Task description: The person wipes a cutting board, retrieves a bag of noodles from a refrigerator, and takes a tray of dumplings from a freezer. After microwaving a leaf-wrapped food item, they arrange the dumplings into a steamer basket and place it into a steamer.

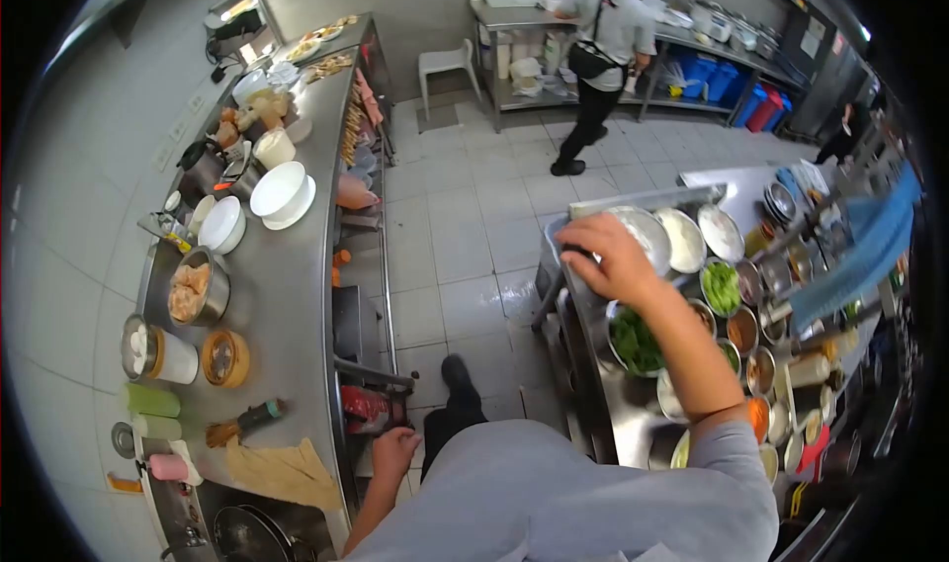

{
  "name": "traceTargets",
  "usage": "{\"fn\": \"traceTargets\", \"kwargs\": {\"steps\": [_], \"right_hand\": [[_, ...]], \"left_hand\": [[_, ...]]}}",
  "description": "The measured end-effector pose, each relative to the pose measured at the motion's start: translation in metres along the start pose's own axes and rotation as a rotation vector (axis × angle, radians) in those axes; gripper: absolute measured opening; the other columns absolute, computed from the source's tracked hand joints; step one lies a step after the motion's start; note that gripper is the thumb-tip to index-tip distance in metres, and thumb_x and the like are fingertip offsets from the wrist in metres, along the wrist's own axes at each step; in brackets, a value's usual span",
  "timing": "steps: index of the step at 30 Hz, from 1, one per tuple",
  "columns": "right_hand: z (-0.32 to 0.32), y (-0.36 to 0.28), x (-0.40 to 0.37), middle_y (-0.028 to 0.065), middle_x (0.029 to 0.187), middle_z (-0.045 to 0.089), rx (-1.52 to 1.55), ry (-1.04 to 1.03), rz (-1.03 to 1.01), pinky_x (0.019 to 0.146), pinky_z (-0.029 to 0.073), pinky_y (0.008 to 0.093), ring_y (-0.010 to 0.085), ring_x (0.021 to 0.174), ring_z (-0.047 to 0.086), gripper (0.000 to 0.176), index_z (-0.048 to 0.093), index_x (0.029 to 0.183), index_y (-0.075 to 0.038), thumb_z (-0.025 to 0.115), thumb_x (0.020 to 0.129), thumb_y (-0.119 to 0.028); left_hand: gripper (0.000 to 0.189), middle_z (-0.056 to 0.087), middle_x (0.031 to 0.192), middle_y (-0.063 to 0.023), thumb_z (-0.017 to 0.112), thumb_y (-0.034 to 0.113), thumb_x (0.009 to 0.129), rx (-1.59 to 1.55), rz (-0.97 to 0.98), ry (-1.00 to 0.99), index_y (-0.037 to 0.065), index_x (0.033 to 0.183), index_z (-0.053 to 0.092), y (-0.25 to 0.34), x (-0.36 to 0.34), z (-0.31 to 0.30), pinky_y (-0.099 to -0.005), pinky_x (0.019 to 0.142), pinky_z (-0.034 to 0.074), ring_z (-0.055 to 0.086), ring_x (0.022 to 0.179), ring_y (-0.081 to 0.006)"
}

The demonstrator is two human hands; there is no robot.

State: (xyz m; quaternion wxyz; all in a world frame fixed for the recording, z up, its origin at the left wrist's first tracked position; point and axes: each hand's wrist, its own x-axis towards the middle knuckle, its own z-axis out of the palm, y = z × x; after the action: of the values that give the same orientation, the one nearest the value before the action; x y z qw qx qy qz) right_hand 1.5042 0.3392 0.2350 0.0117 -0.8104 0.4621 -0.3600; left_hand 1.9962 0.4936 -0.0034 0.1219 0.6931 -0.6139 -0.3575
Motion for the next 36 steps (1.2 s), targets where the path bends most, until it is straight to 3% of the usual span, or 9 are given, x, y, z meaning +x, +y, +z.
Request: {"fn": "traceTargets", "kwargs": {"steps": [3,7,9,12,15,18,23,33,36], "right_hand": [[0.025,0.094,0.057,0.0127,0.115,0.070,-0.255,-0.211,0.071,0.096,0.052,0.0444,0.0342,0.111,0.063,0.028,0.075,0.111,-0.010,0.078,0.089,-0.027],[0.063,0.276,0.034,0.0133,0.122,0.070,-0.505,-0.294,0.429,0.103,0.050,0.0475,0.0357,0.120,0.062,0.043,0.076,0.118,-0.013,0.068,0.097,-0.049],[0.057,0.305,0.039,0.0189,0.128,0.070,-0.465,-0.365,1.068,0.106,0.048,0.0479,0.0397,0.126,0.061,0.056,0.077,0.115,-0.004,0.063,0.098,-0.056],[0.063,0.321,0.042,0.0206,0.119,0.074,-0.605,-0.032,1.098,0.100,0.052,0.0481,0.0396,0.118,0.066,0.062,0.078,0.111,-0.005,0.058,0.098,-0.062],[0.058,0.305,0.068,0.0160,0.111,0.077,-0.525,-0.246,1.277,0.094,0.056,0.0454,0.0359,0.107,0.071,0.057,0.081,0.107,-0.011,0.060,0.097,-0.063],[0.056,0.312,0.073,0.0123,0.099,0.078,-0.511,-0.120,1.341,0.084,0.057,0.0457,0.0343,0.094,0.073,0.053,0.081,0.105,-0.011,0.064,0.095,-0.061],[0.042,0.324,0.057,0.0103,0.095,0.078,-0.421,0.102,1.327,0.077,0.057,0.0450,0.0338,0.089,0.073,0.046,0.081,0.098,-0.012,0.069,0.093,-0.057],[0.018,0.360,0.064,0.0112,0.093,0.077,-0.424,0.128,1.360,0.078,0.056,0.0461,0.0345,0.088,0.072,0.044,0.080,0.096,-0.012,0.073,0.090,-0.055],[0.008,0.396,0.068,0.0095,0.099,0.076,-0.504,-0.077,1.414,0.087,0.055,0.0473,0.0338,0.099,0.071,0.047,0.078,0.108,-0.013,0.070,0.093,-0.056]], "left_hand": [[0.031,0.079,0.095,-0.0104,0.081,0.030,0.085,0.223,-0.069,-0.056,0.012,0.110,0.079,-0.030,0.068,0.012,-0.0466,0.084,0.057,0.075,0.092,-0.0309],[0.057,0.072,0.128,-0.0181,0.079,0.041,0.087,0.505,0.107,-0.320,0.012,0.135,0.070,-0.038,0.187,-0.014,-0.0457,0.107,0.050,0.065,0.123,-0.0388],[0.069,0.065,0.139,-0.0222,0.079,0.042,0.088,0.390,0.021,-0.545,0.010,0.146,0.060,-0.018,0.264,-0.045,-0.0463,0.111,0.048,0.061,0.129,-0.0404],[0.073,0.063,0.142,-0.0237,0.079,0.043,0.088,0.354,0.096,-0.630,0.006,0.146,0.058,0.055,0.364,-0.096,-0.0474,0.111,0.048,0.059,0.132,-0.0407],[0.075,0.061,0.143,-0.0251,0.079,0.045,0.088,0.407,0.209,-0.513,0.004,0.147,0.057,0.114,0.448,-0.117,-0.0470,0.111,0.048,0.059,0.132,-0.0414],[0.073,0.062,0.143,-0.0248,0.079,0.043,0.089,0.466,0.319,-0.579,0.003,0.146,0.058,0.195,0.540,-0.120,-0.0461,0.109,0.050,0.061,0.131,-0.0392],[0.074,0.064,0.141,-0.0226,0.080,0.044,0.089,0.182,0.443,-0.668,0.002,0.147,0.058,0.277,0.670,-0.035,-0.0433,0.107,0.051,0.064,0.129,-0.0336],[0.071,0.070,0.130,-0.0253,0.082,0.040,0.086,0.554,0.528,-1.003,0.001,0.142,0.062,0.432,0.921,0.083,-0.0426,0.101,0.055,0.069,0.121,-0.0358],[0.066,0.073,0.125,-0.0235,0.081,0.038,0.088,0.705,0.569,-0.776,-0.001,0.138,0.064,0.443,1.004,0.114,-0.0422,0.096,0.057,0.072,0.114,-0.0339]]}}
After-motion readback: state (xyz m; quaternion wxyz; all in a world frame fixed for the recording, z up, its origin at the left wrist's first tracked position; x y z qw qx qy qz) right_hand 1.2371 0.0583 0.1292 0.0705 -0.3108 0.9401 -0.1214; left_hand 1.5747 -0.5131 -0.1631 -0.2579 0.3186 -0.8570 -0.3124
